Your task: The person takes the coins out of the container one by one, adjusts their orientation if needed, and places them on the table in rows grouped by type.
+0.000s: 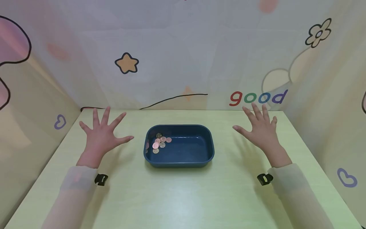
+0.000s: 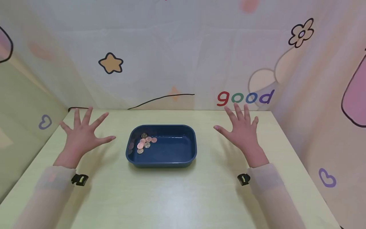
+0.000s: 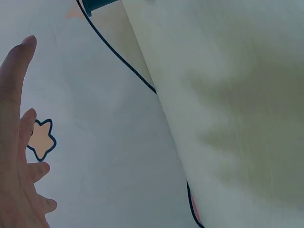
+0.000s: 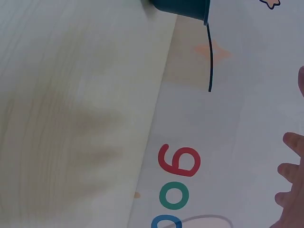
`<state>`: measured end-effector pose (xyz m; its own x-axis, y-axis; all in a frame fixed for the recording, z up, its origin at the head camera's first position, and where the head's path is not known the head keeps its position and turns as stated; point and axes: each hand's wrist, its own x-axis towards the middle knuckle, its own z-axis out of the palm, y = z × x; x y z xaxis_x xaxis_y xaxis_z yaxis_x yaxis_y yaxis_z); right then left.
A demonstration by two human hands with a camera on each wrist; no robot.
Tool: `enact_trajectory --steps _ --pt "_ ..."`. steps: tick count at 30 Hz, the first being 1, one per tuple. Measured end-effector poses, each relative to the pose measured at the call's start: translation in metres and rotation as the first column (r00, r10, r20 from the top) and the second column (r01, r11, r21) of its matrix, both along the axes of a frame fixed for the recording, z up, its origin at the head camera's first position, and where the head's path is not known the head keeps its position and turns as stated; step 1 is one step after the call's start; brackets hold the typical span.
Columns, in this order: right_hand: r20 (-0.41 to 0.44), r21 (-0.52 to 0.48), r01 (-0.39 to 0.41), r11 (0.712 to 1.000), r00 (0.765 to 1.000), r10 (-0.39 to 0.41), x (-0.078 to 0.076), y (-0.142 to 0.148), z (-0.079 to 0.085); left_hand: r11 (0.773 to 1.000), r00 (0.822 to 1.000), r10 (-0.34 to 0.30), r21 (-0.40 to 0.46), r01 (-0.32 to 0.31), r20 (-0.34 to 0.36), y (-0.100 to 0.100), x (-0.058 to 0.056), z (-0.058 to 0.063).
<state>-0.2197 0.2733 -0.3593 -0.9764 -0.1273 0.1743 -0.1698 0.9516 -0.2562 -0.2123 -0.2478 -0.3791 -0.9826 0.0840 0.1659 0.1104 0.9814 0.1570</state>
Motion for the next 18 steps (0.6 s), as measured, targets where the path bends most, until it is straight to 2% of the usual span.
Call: enact_trajectory --steps 7,14,18 --pt "-0.054 -0.04 -0.016 0.999 0.998 0.014 0.0 -0.003 -0.009 1.0 1.0 0.012 0.002 -0.012 -0.004 0.0 0.002 -0.006" --pt "-0.083 -0.1 -0.033 0.994 0.996 0.025 0.0 -0.01 -0.02 0.999 0.999 0.002 0.044 0.0 -0.035 0.001 0.004 -0.017" --pt "-0.126 -0.147 -0.056 0.988 0.991 0.038 0.0 -0.015 -0.023 0.998 0.999 -0.008 0.064 0.011 -0.046 0.002 0.004 -0.023"
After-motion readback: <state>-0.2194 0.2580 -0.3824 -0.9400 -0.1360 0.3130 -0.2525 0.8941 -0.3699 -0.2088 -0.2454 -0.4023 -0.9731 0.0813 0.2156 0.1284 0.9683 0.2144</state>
